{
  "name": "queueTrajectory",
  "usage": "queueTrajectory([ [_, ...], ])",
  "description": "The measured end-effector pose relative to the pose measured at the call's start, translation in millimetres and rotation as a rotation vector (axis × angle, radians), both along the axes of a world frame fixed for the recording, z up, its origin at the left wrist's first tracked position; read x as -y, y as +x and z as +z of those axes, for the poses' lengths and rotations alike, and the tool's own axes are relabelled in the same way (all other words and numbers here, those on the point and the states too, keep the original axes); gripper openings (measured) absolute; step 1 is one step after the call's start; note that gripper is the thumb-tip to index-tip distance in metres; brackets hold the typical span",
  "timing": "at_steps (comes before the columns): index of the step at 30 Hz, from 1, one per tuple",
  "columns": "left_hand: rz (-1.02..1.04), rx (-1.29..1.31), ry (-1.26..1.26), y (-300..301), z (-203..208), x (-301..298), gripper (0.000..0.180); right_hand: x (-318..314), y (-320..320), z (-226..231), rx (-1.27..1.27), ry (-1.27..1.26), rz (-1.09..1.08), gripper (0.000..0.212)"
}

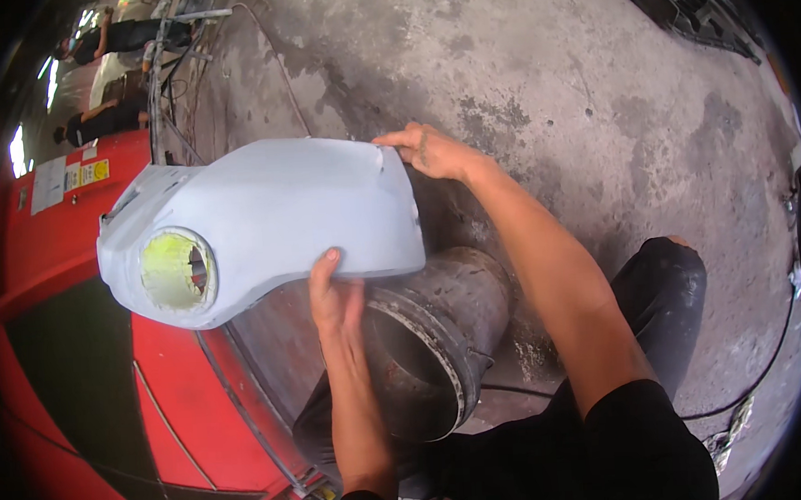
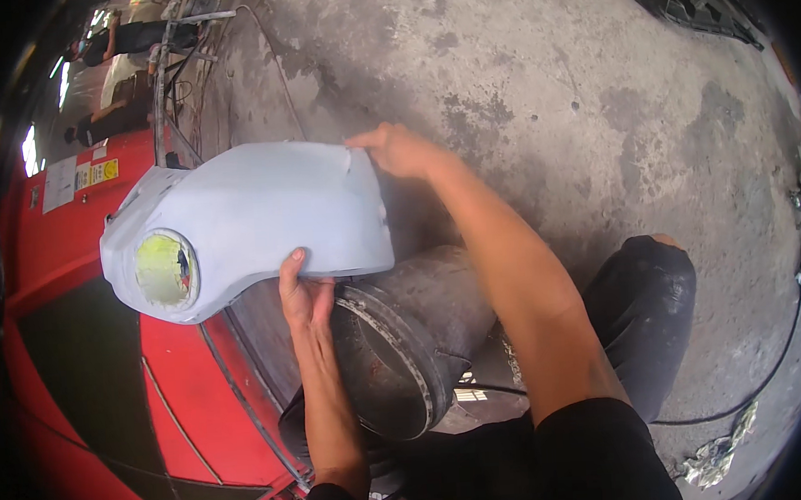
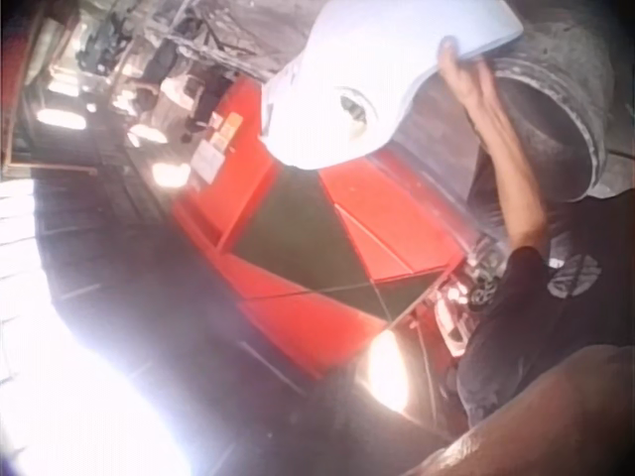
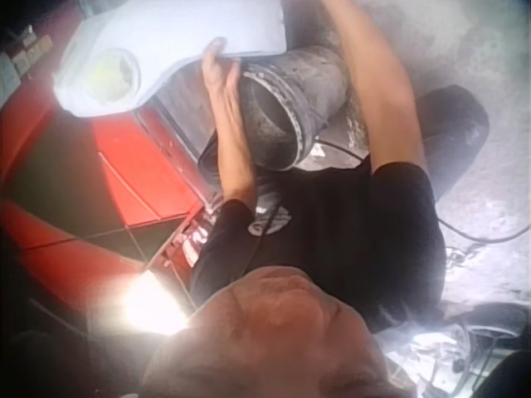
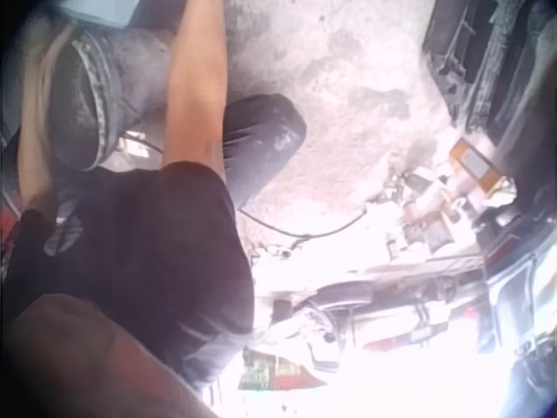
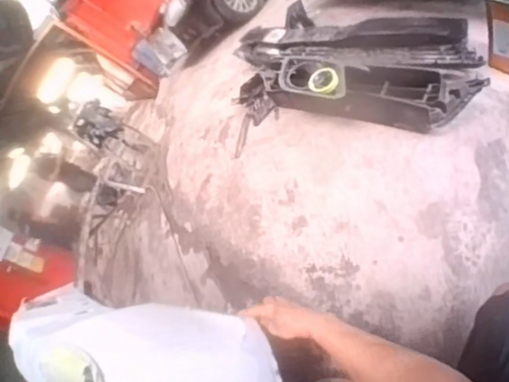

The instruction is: The person sands a white car bumper with a sanding block, focusing on edges and curves. They then rinse the sanding block in a bucket of water and wipe the bumper with a cloth to remove dust.

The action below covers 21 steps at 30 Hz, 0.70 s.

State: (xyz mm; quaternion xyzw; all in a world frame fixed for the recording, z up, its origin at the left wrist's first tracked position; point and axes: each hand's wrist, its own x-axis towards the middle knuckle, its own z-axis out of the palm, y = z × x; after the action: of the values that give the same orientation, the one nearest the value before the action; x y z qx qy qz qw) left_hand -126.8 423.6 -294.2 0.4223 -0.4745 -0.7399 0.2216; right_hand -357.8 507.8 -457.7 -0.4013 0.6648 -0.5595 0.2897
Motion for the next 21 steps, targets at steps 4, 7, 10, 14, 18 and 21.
queueTrajectory([
  [4,0.022,-0.027,0.025,4.0,2.9,2.8,0.053,-8.7,2.1,16.8,0.128,-0.022,0.068,0.046],
  [7,0.016,-0.04,0.093,6.9,6.7,7.7,0.049,-24.0,14.3,19.1,0.07,-0.004,0.002,0.044],
  [10,-0.013,-0.084,0.158,7.6,1.8,7.5,0.045,-48.7,18.5,-1.2,0.087,0.184,-0.168,0.042],
  [14,-0.01,-0.142,0.282,11.2,9.1,12.7,0.053,-70.1,29.5,18.3,0.411,0.219,-0.56,0.044],
  [18,0.016,-0.199,0.3,11.1,22.9,14.6,0.067,-75.2,44.4,53.7,0.721,0.318,-0.785,0.052],
  [21,0.001,-0.076,0.388,26.4,30.6,21.8,0.053,-63.1,57.0,127.5,0.723,0.38,-0.809,0.055],
])
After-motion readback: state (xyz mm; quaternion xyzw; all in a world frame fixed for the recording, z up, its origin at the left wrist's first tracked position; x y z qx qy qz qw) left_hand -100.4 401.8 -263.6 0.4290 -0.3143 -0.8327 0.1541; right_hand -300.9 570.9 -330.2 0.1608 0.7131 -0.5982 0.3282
